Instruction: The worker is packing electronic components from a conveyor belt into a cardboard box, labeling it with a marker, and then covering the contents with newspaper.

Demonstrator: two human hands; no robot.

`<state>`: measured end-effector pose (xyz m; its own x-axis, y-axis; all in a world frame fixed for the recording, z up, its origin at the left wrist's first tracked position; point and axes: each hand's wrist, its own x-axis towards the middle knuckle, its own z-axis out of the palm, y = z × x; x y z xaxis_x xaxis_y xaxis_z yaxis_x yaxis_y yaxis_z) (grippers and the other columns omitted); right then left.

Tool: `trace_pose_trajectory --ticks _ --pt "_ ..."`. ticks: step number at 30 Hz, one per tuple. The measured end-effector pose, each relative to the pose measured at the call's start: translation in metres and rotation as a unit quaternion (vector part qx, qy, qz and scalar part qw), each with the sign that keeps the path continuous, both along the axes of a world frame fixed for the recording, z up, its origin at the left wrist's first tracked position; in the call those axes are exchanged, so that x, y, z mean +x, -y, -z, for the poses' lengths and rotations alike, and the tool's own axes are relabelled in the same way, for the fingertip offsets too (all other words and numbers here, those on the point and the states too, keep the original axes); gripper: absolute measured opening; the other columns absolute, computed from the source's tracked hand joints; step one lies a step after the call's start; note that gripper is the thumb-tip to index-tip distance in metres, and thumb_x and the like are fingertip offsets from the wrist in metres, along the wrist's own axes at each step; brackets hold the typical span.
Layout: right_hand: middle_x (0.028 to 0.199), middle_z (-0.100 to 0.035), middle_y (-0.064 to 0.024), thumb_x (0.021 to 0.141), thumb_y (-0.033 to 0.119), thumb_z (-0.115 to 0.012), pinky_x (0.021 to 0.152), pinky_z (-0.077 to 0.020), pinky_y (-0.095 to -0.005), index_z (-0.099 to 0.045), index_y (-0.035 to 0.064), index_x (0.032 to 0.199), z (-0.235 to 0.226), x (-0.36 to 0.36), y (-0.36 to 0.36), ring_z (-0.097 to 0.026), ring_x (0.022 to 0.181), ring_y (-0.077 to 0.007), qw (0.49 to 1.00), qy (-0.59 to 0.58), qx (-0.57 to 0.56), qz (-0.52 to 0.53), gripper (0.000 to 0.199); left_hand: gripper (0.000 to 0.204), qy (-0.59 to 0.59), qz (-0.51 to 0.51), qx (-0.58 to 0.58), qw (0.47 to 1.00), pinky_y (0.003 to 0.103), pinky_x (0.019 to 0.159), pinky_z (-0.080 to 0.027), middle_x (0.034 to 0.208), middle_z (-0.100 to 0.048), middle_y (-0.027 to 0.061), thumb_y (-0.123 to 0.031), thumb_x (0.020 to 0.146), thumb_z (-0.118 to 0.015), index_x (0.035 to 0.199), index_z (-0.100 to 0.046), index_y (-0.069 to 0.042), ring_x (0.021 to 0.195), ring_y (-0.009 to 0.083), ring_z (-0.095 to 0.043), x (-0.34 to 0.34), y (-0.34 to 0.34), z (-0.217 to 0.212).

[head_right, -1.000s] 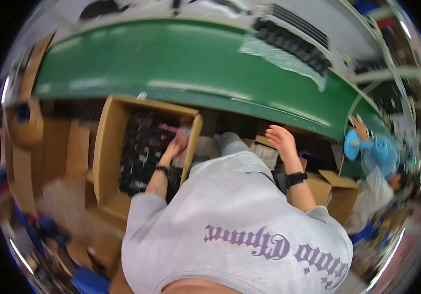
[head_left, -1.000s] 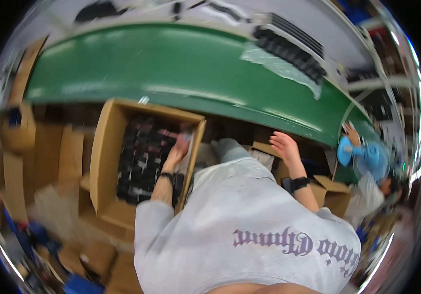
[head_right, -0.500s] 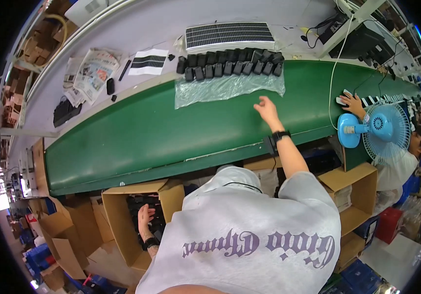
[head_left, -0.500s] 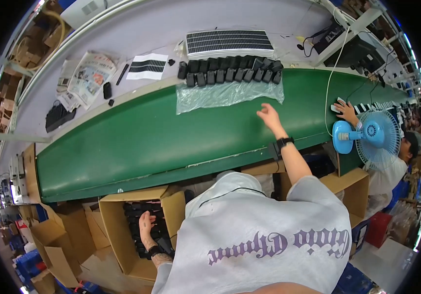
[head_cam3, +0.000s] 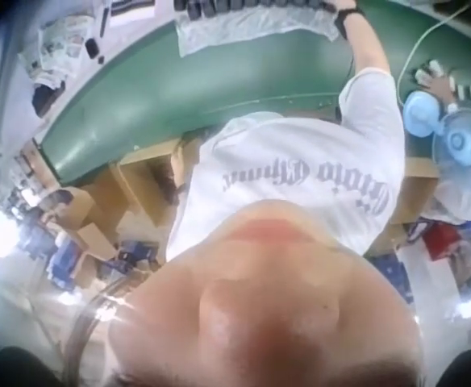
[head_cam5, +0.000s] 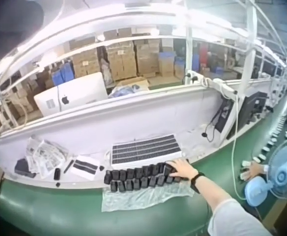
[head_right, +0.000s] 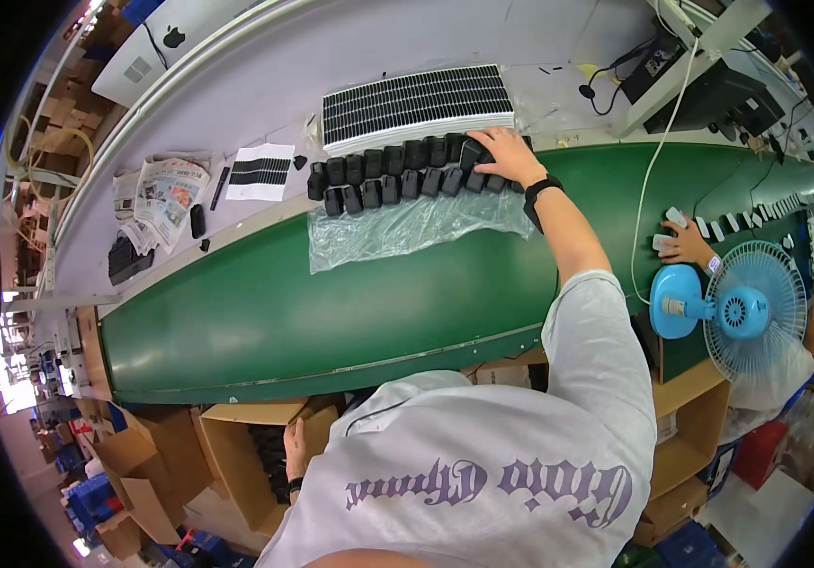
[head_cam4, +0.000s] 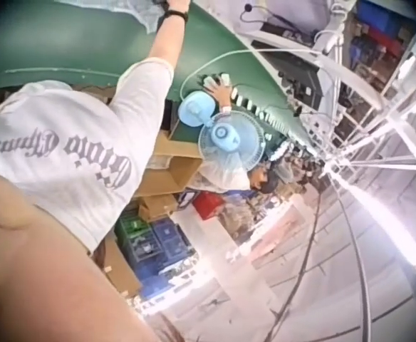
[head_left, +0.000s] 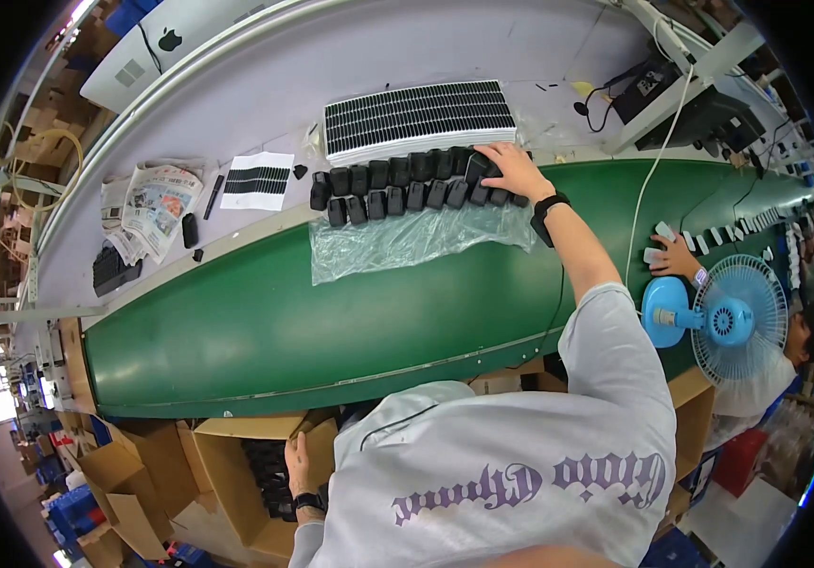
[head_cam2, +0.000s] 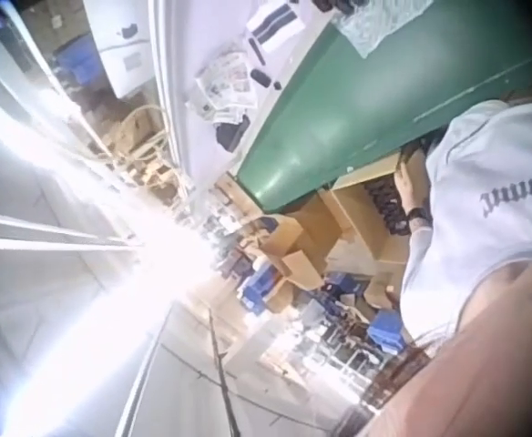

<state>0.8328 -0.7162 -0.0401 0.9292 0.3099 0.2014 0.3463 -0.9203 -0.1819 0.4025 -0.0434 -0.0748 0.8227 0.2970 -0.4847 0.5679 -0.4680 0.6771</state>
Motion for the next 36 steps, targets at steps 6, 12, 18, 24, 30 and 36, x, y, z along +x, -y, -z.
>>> trace_pose_trajectory --ticks 6,12,18,24,30,36 --pt "0.119 -0.051 -0.0092 0.077 0.041 -0.067 0.088 -0.0433 -0.0426 -0.052 0.0179 0.127 0.032 0.018 0.009 -0.048 0.111 -0.0285 0.999 0.029 -0.003 -0.042 0.057 0.042 -0.024 0.004 0.055 0.998 0.035 0.081 -0.046 0.101 -0.063 0.0227 -0.031 0.095 -0.050 0.108 -0.052 0.009 0.093 0.0322 -0.060 0.005 0.005 -0.006" --pt "0.110 -0.051 -0.0063 0.074 0.038 -0.070 0.089 -0.0358 -0.0427 -0.058 0.0175 0.115 0.054 0.003 0.006 -0.049 0.105 -0.0255 0.989 0.143 0.040 -0.006 0.047 0.038 -0.086 0.026 0.116 0.989 0.036 0.083 -0.046 0.104 -0.061 0.0249 -0.028 0.094 -0.050 0.111 -0.052 0.005 0.099 0.0348 -0.059 0.013 0.028 -0.040" --pt "0.100 -0.053 -0.0052 0.069 0.038 -0.074 0.084 -0.0366 -0.0397 -0.058 0.0121 0.103 0.062 0.016 0.008 -0.049 0.097 -0.0253 0.986 0.163 0.047 -0.007 0.046 0.046 -0.194 0.037 0.169 0.966 0.040 0.088 -0.044 0.110 -0.058 0.0287 -0.034 0.090 -0.053 0.113 -0.051 0.006 0.108 0.0403 -0.055 0.013 0.003 -0.030" --pt "0.092 -0.052 -0.0053 0.069 0.040 -0.073 0.081 -0.0372 -0.0393 -0.054 0.0088 0.095 0.063 0.028 0.003 -0.049 0.089 -0.0256 0.983 0.172 0.055 -0.043 0.045 0.038 -0.147 0.046 0.223 0.962 0.044 0.079 -0.046 0.099 -0.059 0.0296 -0.030 0.088 -0.054 0.105 -0.051 0.004 0.100 0.0450 -0.056 0.006 0.008 -0.027" --pt "0.083 -0.053 -0.0065 0.068 0.035 -0.075 0.073 -0.0463 -0.0367 -0.054 0.0073 0.090 0.073 0.030 0.009 -0.053 0.083 -0.0256 0.972 0.175 0.155 0.009 0.041 0.037 -0.156 0.053 0.207 0.964 0.043 0.079 -0.046 0.098 -0.059 0.0291 -0.028 0.087 -0.055 0.105 -0.051 0.004 0.097 0.0448 -0.056 0.019 0.017 -0.032" --pt "0.079 -0.054 -0.0074 0.067 0.031 -0.077 0.064 -0.0497 -0.0335 -0.055 0.0059 0.084 0.041 0.030 0.011 -0.056 0.073 -0.0250 0.954 0.239 0.181 0.012 0.037 0.039 -0.163 0.076 0.216 0.960 0.042 0.077 -0.046 0.093 -0.060 0.0279 -0.029 0.087 -0.055 0.103 -0.050 0.006 0.092 0.0425 -0.059 0.012 -0.001 -0.020"
